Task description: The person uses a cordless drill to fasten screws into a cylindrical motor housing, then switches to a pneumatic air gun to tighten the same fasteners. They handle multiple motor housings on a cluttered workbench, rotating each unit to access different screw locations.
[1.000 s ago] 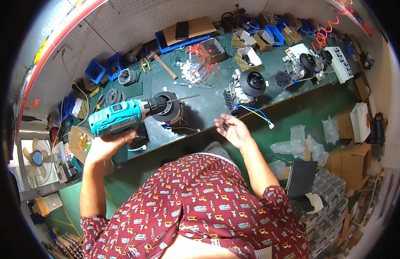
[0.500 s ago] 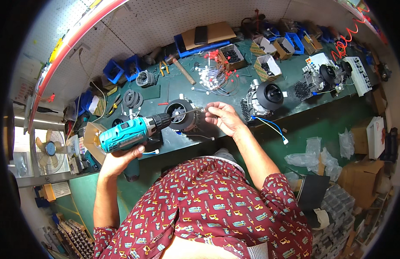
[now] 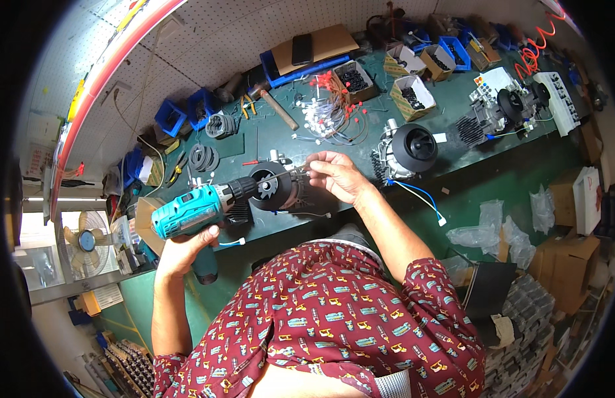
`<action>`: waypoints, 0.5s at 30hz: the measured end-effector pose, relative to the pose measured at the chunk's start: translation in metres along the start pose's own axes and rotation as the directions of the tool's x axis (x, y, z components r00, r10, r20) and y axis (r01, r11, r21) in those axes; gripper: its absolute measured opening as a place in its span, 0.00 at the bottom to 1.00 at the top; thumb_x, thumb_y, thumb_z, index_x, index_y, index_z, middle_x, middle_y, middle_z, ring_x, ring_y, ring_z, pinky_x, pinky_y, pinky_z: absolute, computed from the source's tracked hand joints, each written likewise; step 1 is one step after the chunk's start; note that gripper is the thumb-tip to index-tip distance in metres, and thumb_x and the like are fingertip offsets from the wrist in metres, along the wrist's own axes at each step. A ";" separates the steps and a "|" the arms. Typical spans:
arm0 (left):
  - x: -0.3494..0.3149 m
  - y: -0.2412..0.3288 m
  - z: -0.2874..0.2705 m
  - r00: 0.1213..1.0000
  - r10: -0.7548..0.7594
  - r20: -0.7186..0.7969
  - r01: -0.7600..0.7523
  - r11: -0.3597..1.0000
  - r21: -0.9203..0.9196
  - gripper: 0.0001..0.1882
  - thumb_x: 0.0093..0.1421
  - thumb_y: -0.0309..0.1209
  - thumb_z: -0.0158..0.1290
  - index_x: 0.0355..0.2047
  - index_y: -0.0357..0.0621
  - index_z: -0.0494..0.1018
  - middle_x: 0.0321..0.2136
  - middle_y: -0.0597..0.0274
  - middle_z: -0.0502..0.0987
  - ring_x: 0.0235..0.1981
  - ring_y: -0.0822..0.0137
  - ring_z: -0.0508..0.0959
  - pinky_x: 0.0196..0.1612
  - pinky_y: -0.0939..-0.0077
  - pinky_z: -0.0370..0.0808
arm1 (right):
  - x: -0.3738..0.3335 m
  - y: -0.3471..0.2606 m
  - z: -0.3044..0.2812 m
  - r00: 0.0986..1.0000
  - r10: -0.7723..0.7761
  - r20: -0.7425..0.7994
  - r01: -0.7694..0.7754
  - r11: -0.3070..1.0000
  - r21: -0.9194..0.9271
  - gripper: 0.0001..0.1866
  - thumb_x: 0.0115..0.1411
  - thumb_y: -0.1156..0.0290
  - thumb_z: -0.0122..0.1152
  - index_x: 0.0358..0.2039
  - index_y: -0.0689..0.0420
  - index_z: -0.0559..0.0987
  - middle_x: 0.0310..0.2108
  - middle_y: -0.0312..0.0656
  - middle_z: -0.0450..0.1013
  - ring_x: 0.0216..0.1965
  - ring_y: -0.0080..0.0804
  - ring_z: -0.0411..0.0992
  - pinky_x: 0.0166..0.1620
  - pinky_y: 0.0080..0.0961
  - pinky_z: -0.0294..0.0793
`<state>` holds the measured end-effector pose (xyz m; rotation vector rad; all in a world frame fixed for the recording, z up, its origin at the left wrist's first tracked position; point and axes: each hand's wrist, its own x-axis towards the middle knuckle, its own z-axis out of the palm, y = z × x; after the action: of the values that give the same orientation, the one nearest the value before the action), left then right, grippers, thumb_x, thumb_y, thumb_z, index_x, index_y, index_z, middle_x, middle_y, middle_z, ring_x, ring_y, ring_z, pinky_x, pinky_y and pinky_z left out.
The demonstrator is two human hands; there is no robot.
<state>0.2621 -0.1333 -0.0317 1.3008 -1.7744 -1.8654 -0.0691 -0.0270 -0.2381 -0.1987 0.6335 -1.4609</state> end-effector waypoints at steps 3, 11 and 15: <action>0.006 0.007 -0.008 0.998 -0.066 0.022 0.065 0.997 0.047 0.19 0.57 0.33 0.72 0.47 0.43 0.80 0.37 0.66 0.81 0.35 0.71 0.78 0.38 0.74 0.78 | 0.005 -0.008 -0.002 0.999 0.028 -0.026 -0.031 0.990 -0.138 0.10 0.66 0.73 0.65 0.47 0.61 0.80 0.38 0.39 0.80 0.35 0.23 0.79 0.38 0.22 0.83; 0.043 0.059 -0.031 0.976 0.084 0.202 -0.179 0.837 0.517 0.22 0.55 0.32 0.71 0.50 0.46 0.80 0.39 0.64 0.80 0.39 0.68 0.77 0.45 0.70 0.77 | 0.042 -0.017 -0.005 0.963 0.247 0.108 -0.224 0.955 -0.194 0.11 0.65 0.72 0.66 0.47 0.57 0.80 0.35 0.37 0.79 0.29 0.15 0.70 0.30 0.13 0.70; 0.061 0.097 -0.010 0.977 0.053 0.206 -0.157 0.832 0.532 0.22 0.57 0.24 0.66 0.53 0.42 0.78 0.39 0.66 0.82 0.38 0.73 0.77 0.45 0.72 0.77 | 0.056 -0.011 0.007 0.987 0.160 0.000 -0.146 0.903 -0.405 0.10 0.68 0.69 0.63 0.48 0.57 0.80 0.30 0.35 0.76 0.24 0.13 0.66 0.24 0.11 0.63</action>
<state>0.1979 -0.2054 0.0312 1.1823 -2.5559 -1.5053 -0.0763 -0.0841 -0.2428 -0.4845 0.9019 -1.1601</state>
